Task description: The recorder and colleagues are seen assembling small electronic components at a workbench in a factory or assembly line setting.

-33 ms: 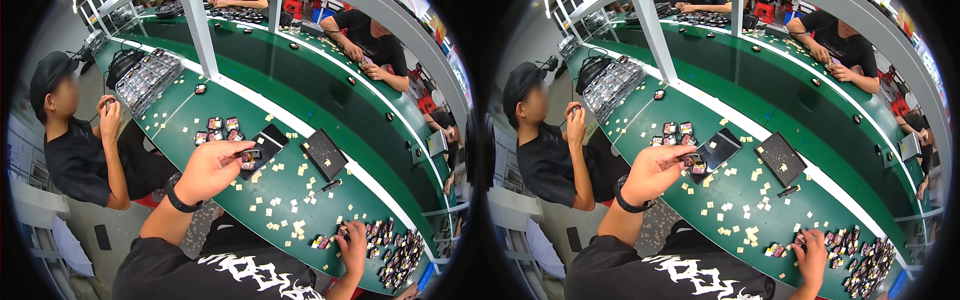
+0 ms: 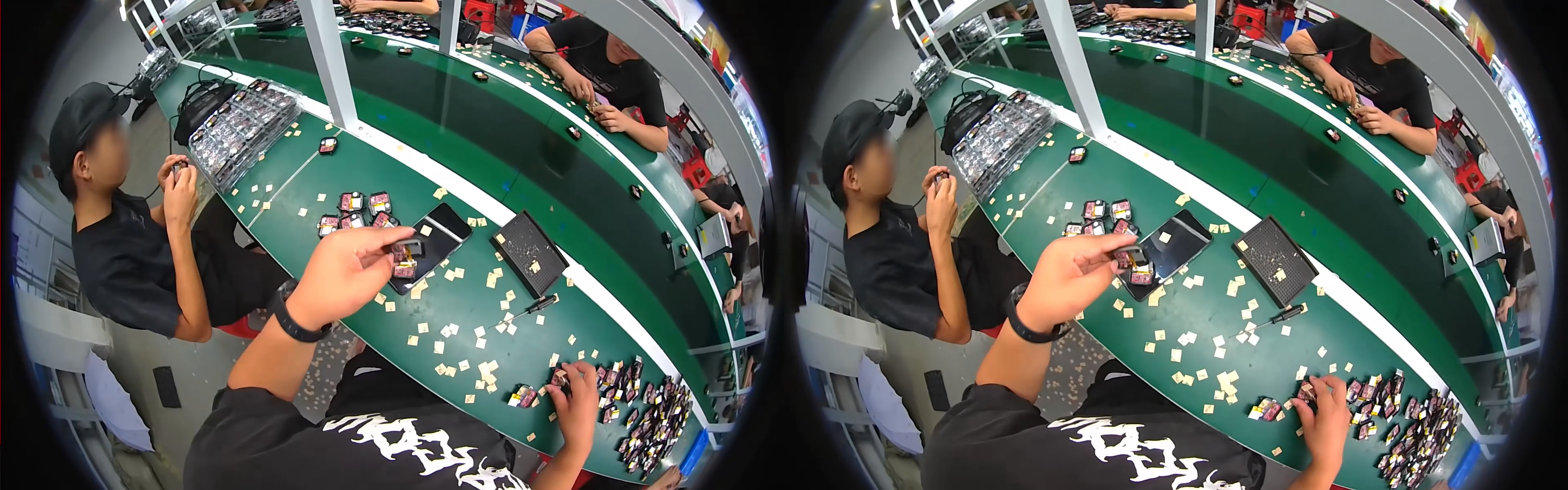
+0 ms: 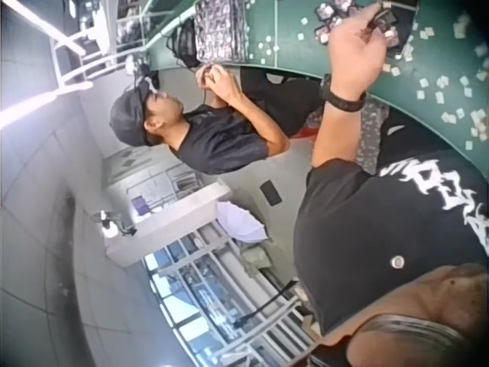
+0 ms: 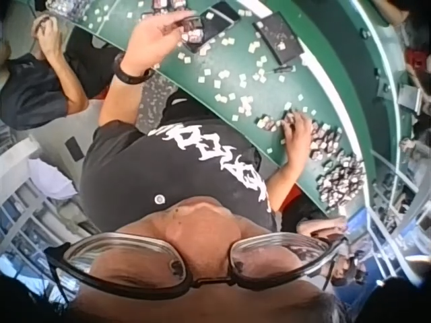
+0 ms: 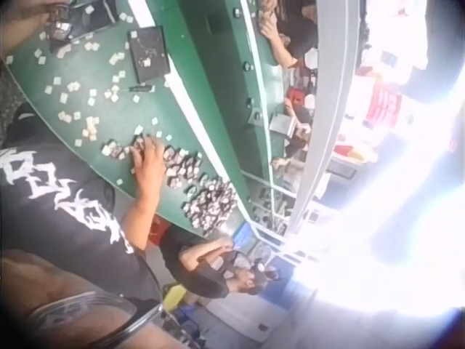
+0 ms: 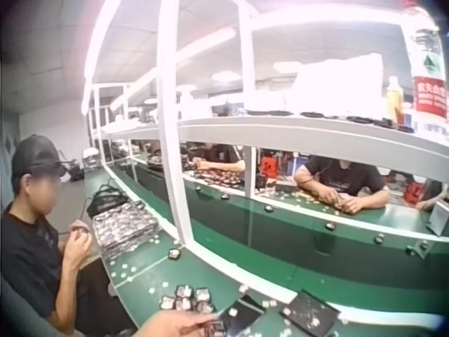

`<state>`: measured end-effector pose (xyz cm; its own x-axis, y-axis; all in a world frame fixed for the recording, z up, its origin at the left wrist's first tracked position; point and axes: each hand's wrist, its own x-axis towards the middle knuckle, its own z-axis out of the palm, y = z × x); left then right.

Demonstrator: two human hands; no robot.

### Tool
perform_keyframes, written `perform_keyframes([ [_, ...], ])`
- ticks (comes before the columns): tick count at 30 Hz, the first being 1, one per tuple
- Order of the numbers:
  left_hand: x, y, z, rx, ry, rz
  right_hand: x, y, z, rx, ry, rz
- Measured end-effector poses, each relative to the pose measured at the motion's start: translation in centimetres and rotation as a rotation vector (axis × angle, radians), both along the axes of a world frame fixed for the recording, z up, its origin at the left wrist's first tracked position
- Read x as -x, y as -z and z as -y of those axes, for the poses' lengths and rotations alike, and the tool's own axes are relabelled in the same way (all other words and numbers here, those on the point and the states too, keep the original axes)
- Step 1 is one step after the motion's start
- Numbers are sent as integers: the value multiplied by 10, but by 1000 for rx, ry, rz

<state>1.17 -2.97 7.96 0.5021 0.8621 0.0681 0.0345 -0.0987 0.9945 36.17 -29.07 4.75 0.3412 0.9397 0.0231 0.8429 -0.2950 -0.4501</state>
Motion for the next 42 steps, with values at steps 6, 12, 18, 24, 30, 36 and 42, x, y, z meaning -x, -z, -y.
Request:
perform_keyframes([
  [6,15,42,-58,-398,-240,-655,10,-4,-1,-30,42,-26],
  [12,-39,-6,-15,-972,-401,-703,35,-15,-10,-179,-58,-140],
  [18,-94,50,88,512,710,168,83,-27,-44,-395,-315,-136],
  [24,-85,47,90,680,650,82,94,-3,-19,-541,-30,-799],
  [30,-69,37,77,513,394,134,99,-2,-3,-159,610,-1683],
  [36,-71,20,81,440,303,84,99,4,-1,-71,514,-1729],
  [42,-81,12,89,443,309,55,97,6,9,-94,526,-1625],
])
